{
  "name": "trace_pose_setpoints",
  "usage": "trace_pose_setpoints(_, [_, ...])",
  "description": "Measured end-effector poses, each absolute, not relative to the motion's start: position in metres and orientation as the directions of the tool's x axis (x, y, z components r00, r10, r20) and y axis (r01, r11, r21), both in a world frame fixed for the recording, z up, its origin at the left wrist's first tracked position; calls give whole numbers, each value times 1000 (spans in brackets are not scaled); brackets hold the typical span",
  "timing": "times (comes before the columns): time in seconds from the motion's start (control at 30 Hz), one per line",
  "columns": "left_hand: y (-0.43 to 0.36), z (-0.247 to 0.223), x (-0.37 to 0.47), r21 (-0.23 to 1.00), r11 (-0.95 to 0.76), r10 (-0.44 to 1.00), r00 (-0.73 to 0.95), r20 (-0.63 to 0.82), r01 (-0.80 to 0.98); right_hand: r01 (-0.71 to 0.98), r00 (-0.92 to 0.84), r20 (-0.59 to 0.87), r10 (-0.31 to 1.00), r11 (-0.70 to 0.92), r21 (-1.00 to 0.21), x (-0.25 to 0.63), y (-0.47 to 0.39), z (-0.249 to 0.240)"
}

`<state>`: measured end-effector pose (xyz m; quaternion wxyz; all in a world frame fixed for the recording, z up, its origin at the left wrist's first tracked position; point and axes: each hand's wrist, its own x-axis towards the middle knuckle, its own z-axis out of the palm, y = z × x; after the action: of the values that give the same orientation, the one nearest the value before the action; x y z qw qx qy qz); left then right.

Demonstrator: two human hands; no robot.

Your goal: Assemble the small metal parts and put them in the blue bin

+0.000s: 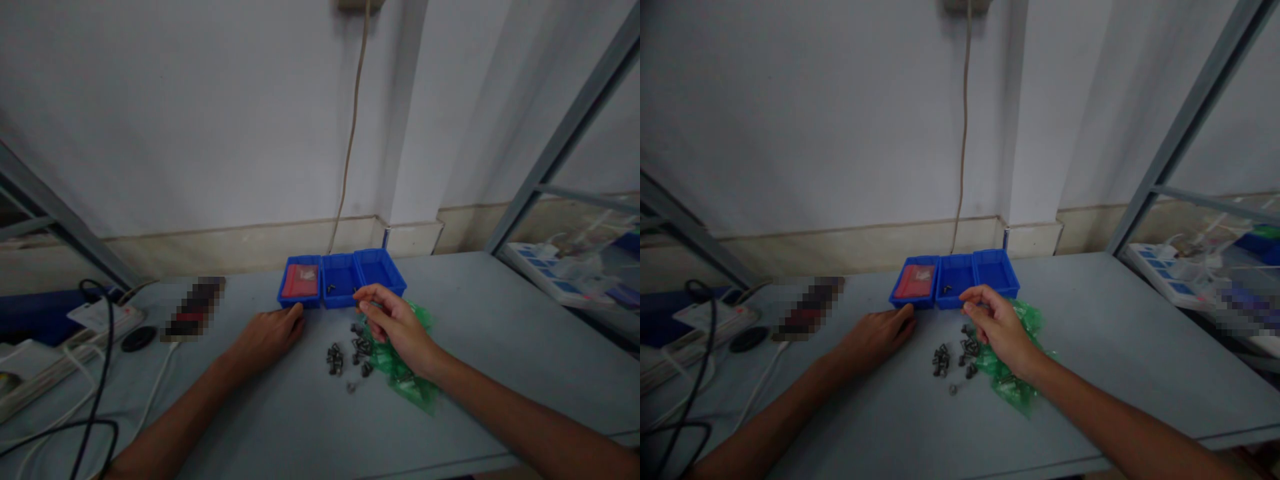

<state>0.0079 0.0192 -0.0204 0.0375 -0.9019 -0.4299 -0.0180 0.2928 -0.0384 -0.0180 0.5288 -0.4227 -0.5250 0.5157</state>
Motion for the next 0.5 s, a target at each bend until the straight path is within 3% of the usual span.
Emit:
trace_pose_setpoints(0.2, [22,-26,6,-17,-637,768,636,72,771,-295,-140,42,989,-1,-956,292,-37,-19])
trace_pose_setpoints(0.5, [21,-25,3,6,-669,740,666,95,743,-346,-164,27,986,-32,-938,292,-37,-16])
